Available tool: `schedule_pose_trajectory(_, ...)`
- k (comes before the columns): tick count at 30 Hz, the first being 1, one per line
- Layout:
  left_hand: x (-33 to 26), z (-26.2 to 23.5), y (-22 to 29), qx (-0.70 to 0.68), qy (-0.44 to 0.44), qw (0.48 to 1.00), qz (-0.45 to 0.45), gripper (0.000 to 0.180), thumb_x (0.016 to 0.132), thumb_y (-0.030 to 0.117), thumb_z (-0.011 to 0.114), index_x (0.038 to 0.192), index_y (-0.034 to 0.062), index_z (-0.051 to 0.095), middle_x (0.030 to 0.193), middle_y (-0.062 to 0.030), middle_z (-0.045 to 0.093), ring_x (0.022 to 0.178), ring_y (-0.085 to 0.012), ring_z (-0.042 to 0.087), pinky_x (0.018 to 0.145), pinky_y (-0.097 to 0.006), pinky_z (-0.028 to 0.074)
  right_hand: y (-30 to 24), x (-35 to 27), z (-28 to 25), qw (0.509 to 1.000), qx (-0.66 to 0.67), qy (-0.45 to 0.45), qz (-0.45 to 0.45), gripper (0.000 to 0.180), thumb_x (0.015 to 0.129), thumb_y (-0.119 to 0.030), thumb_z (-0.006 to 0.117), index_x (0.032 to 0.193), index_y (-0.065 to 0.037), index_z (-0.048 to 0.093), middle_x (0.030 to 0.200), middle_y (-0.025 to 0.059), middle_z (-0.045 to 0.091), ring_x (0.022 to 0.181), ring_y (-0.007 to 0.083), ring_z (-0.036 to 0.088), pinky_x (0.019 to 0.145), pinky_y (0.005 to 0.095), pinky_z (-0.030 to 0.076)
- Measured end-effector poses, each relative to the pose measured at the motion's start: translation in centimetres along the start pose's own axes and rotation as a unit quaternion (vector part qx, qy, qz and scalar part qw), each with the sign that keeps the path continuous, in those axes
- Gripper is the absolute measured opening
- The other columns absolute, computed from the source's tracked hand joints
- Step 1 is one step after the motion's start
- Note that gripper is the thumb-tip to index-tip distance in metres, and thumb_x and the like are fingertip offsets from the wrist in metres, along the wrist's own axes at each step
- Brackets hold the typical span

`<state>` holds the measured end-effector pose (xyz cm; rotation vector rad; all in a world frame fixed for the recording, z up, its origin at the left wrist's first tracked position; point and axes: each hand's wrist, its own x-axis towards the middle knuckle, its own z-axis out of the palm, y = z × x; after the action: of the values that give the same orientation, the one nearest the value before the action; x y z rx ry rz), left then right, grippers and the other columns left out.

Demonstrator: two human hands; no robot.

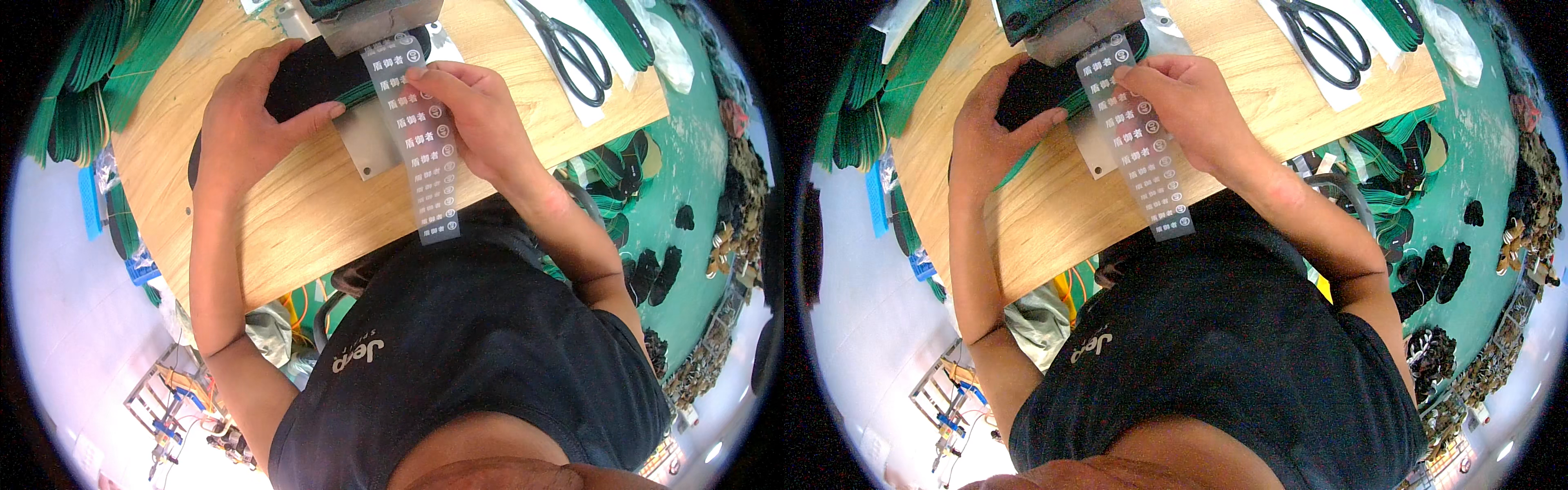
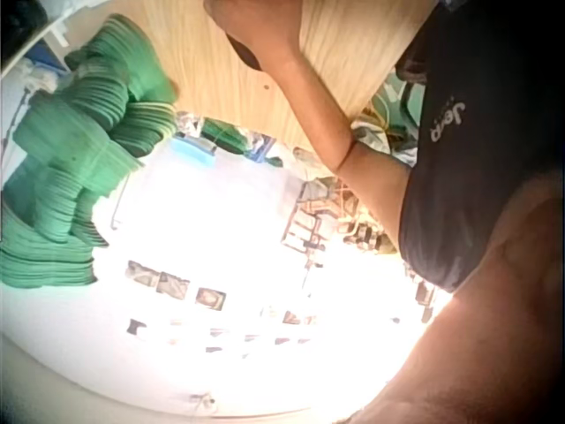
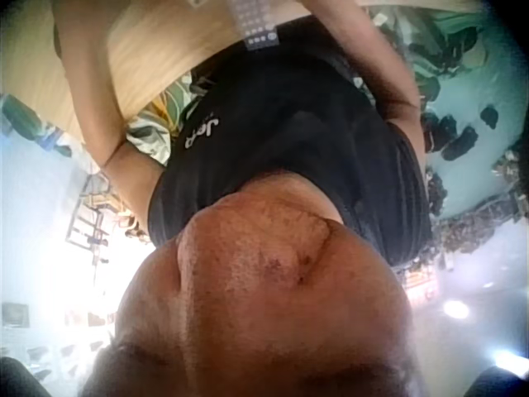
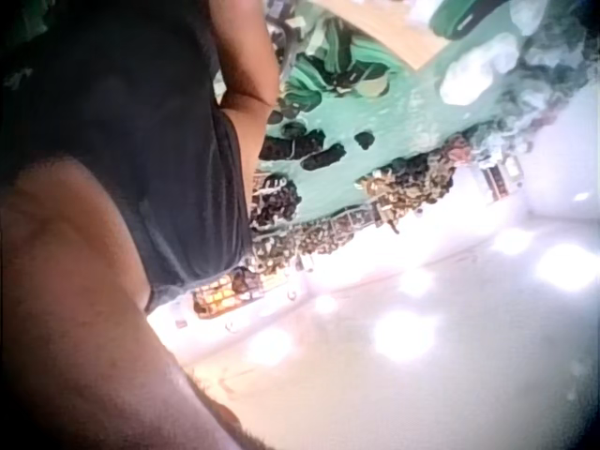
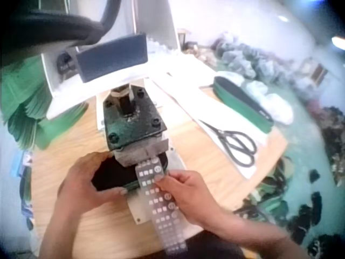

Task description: The person organizes stacks of green shoe insoles, cuts individual labels from a strip using scissors, and applies a label to an insole.

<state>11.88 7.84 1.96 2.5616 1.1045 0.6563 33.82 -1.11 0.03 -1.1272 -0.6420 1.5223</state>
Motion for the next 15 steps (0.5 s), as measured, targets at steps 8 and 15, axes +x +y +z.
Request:
schedule_pose_trajectory(8,0.05,-0.10,0.07,-0.005,-0.003,1.000,-0.007,0.064,0.068,0.037,0.082,0.119,0.0045,0.061,0.106,-0.0166,0.066,0.096,-0.0327,0.064,0.084,-0.038,0.050,0.20,-0.64,-0.50,1.000,0.003,-0.006,-0.001,0.022,0.091,-0.021,0.063,0.084,0.000,0.065,0.075,0.0040,0.061,0.061,0.0108,0.060,0.051,0.0249,0.050)
schedule_pose_trajectory(15,-0.01,-0.06,-0.10,0.003,-0.006,1.000,-0.005,0.063,0.068,0.025,0.085,0.121,0.0016,0.059,0.103,-0.0138,0.066,0.093,-0.0236,0.065,0.083,-0.033,0.051,0.08,-0.65,-0.74,1.000,-0.002,-0.024,0.000,0.020,0.095,-0.015,0.057,0.087,0.001,0.065,0.077,0.0040,0.065,0.061,0.0075,0.060,0.053,0.0202,0.049)
